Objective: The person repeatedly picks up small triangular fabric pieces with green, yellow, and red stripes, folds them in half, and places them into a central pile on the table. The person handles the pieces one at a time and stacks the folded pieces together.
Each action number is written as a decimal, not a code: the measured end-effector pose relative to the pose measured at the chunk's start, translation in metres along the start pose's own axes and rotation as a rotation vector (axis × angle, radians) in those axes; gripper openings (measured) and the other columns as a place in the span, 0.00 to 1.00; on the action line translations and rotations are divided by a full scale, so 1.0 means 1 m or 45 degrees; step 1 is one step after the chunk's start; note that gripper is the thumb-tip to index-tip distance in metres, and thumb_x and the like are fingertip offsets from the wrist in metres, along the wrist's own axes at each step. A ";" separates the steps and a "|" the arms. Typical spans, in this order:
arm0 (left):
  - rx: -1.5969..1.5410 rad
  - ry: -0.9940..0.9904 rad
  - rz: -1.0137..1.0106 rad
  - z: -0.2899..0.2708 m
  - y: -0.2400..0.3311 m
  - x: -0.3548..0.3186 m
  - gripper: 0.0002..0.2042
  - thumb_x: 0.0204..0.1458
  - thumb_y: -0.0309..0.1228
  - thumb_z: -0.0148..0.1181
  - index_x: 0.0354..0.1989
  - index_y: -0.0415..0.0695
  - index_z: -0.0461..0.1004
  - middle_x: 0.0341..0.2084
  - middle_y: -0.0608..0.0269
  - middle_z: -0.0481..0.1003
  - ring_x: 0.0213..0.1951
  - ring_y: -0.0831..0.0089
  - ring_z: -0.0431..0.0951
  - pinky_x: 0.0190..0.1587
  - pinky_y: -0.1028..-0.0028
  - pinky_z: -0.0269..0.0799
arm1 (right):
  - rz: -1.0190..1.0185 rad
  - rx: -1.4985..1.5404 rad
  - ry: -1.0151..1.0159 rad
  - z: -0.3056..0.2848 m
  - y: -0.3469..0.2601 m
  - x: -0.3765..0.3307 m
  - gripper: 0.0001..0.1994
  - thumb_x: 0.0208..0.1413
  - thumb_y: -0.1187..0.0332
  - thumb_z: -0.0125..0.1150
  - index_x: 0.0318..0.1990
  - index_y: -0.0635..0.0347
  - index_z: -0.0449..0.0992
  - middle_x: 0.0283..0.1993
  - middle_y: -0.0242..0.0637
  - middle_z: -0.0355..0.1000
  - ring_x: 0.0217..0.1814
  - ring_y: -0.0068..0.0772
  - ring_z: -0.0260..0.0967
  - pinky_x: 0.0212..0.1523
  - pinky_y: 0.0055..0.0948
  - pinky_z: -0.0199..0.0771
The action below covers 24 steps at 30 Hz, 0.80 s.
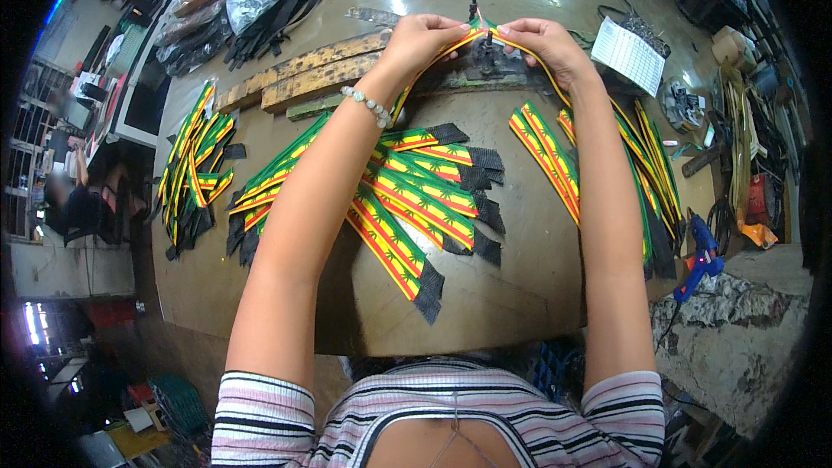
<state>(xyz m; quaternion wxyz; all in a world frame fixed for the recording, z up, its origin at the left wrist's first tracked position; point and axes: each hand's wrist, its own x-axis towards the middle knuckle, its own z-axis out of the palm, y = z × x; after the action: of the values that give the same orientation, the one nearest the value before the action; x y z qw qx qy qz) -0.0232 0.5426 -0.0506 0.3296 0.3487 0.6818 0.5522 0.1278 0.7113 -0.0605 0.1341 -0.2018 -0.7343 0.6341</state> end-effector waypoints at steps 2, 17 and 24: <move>-0.028 -0.007 0.059 -0.004 0.019 -0.009 0.15 0.53 0.36 0.67 0.40 0.35 0.79 0.30 0.66 0.78 0.28 0.83 0.74 0.31 0.83 0.71 | -0.095 0.004 0.107 0.007 -0.021 -0.008 0.15 0.52 0.60 0.68 0.41 0.61 0.80 0.33 0.27 0.75 0.28 0.12 0.64 0.25 0.14 0.61; 0.902 0.468 -0.061 -0.033 -0.006 -0.368 0.11 0.48 0.27 0.66 0.41 0.40 0.80 0.34 0.55 0.76 0.37 0.61 0.78 0.42 0.68 0.73 | -0.650 -0.715 -0.226 0.190 -0.079 -0.237 0.13 0.55 0.70 0.62 0.47 0.64 0.78 0.39 0.51 0.76 0.40 0.47 0.77 0.42 0.33 0.75; 0.851 0.585 0.095 -0.031 -0.054 -0.390 0.13 0.48 0.28 0.68 0.44 0.41 0.81 0.33 0.57 0.72 0.36 0.67 0.75 0.40 0.72 0.71 | -0.332 -0.556 -0.145 0.256 -0.018 -0.272 0.11 0.57 0.70 0.60 0.44 0.69 0.77 0.41 0.52 0.77 0.43 0.49 0.76 0.45 0.35 0.75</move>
<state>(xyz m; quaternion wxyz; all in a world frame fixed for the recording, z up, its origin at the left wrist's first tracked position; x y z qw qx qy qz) 0.1555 0.1912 -0.0737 0.0171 0.3287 0.8665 0.3752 0.2497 0.3578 -0.0676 0.1264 -0.0934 -0.8800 0.4483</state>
